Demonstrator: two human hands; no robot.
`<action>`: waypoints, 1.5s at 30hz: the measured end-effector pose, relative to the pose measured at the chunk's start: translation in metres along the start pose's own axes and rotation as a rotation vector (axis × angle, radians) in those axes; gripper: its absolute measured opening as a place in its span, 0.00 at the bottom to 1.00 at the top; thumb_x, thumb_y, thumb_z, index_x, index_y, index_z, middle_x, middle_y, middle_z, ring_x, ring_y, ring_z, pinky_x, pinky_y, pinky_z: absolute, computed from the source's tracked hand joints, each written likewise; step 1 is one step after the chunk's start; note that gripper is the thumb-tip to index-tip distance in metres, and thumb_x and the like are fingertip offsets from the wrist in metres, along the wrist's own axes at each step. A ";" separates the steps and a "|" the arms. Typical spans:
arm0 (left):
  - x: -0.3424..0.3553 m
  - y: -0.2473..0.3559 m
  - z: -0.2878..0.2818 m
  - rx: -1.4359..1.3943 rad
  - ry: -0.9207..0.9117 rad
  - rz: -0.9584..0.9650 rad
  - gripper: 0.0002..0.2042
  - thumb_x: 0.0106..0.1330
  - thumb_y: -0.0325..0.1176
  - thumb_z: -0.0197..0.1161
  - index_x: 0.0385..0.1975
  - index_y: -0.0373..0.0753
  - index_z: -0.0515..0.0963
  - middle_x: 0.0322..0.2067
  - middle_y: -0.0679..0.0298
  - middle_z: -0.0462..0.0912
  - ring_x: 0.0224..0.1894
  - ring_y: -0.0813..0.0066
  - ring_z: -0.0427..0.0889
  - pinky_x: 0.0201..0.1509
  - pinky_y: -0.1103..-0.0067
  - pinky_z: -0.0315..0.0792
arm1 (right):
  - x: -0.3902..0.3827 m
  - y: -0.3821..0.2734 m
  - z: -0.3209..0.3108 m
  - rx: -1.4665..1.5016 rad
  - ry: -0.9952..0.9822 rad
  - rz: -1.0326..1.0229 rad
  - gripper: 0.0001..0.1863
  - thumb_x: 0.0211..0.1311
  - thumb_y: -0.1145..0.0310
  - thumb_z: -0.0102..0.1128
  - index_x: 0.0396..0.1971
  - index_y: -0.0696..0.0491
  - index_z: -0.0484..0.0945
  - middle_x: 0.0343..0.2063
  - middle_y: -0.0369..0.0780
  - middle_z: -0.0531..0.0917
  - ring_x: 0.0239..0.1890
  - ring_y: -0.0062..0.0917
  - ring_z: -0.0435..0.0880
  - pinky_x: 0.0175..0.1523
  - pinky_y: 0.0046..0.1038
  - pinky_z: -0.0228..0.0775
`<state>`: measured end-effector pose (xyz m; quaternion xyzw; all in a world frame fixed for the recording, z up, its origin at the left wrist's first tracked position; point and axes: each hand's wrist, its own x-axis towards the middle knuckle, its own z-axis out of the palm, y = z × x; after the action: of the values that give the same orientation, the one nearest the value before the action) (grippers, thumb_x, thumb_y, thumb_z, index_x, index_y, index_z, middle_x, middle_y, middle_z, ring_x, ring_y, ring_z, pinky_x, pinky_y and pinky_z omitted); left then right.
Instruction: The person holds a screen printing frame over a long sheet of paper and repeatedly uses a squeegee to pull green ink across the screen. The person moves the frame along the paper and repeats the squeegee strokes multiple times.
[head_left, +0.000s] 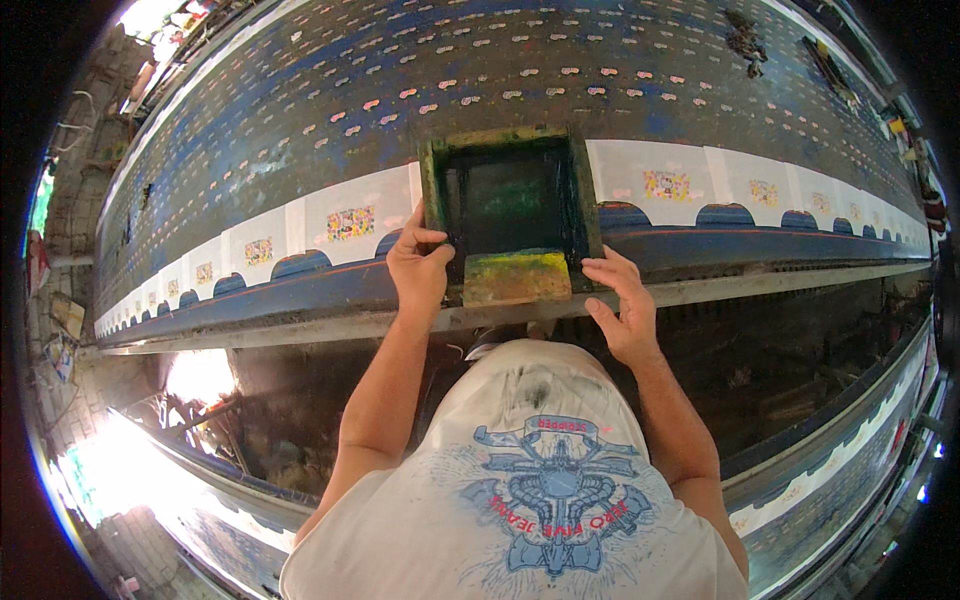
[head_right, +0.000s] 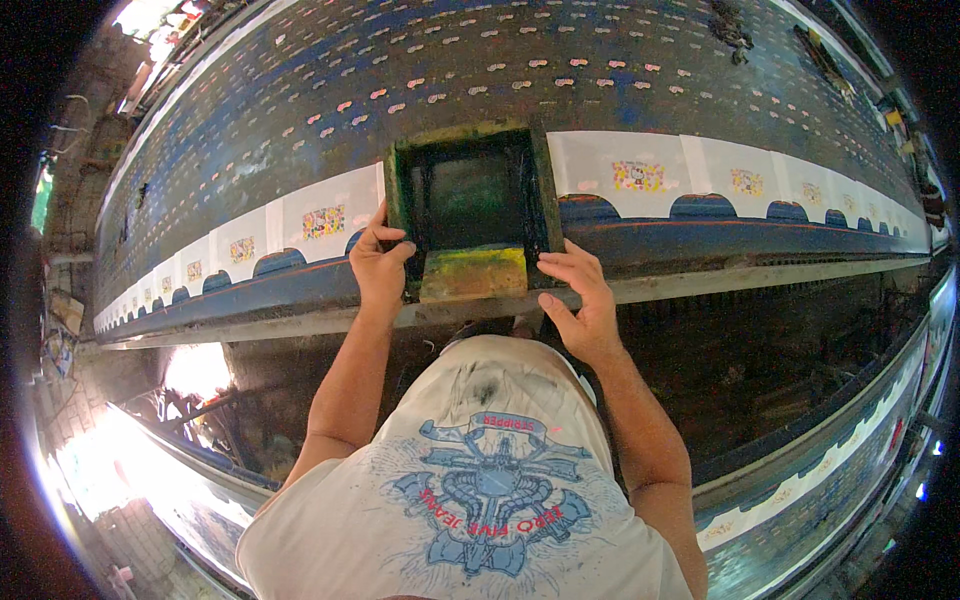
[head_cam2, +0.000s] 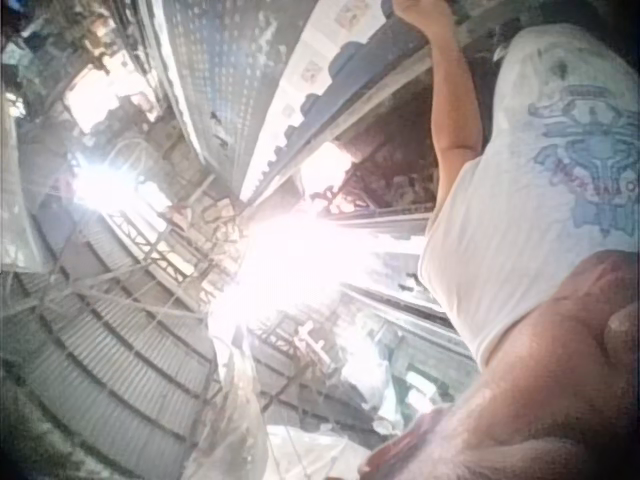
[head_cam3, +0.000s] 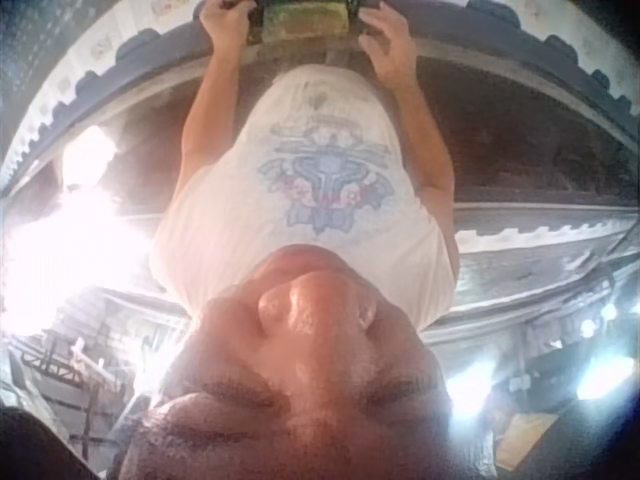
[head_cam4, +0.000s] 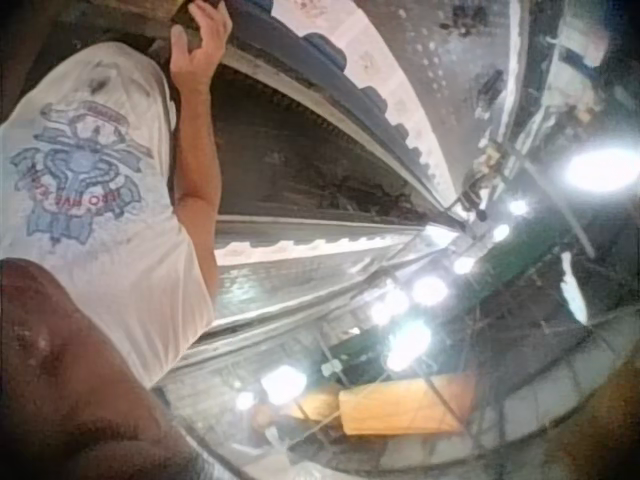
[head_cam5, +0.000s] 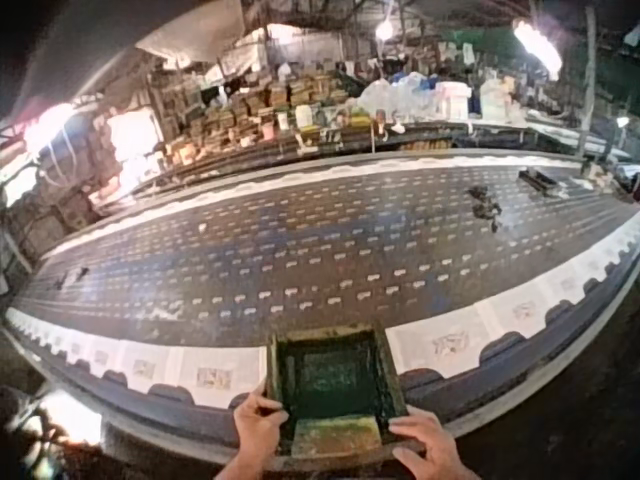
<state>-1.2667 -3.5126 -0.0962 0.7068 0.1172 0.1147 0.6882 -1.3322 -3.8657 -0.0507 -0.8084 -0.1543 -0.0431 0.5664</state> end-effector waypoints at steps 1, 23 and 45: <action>-0.001 0.000 0.000 -0.016 -0.006 -0.027 0.12 0.56 0.11 0.73 0.32 0.37 0.85 0.83 0.44 0.75 0.71 0.68 0.85 0.71 0.71 0.74 | 0.000 -0.001 0.000 0.013 0.007 -0.006 0.21 0.77 0.66 0.74 0.65 0.57 0.88 0.69 0.46 0.88 0.82 0.47 0.74 0.86 0.52 0.61; -0.001 -0.010 0.003 0.061 -0.004 0.092 0.07 0.58 0.17 0.74 0.32 0.37 0.86 0.81 0.43 0.78 0.81 0.54 0.79 0.81 0.65 0.69 | 0.063 -0.068 0.051 -0.700 -0.403 -0.343 0.24 0.65 0.73 0.76 0.62 0.53 0.89 0.63 0.45 0.86 0.70 0.47 0.83 0.72 0.49 0.77; 0.006 -0.002 0.001 0.134 -0.022 0.136 0.08 0.73 0.18 0.71 0.44 0.39 0.90 0.77 0.44 0.81 0.77 0.49 0.82 0.80 0.62 0.72 | 0.236 -0.027 0.048 -0.714 -0.440 -0.223 0.24 0.66 0.82 0.62 0.61 0.55 0.90 0.53 0.47 0.91 0.61 0.48 0.87 0.69 0.49 0.80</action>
<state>-1.2603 -3.5118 -0.0980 0.7588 0.0688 0.1453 0.6312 -1.1217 -3.7656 0.0148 -0.9218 -0.3333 0.0185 0.1969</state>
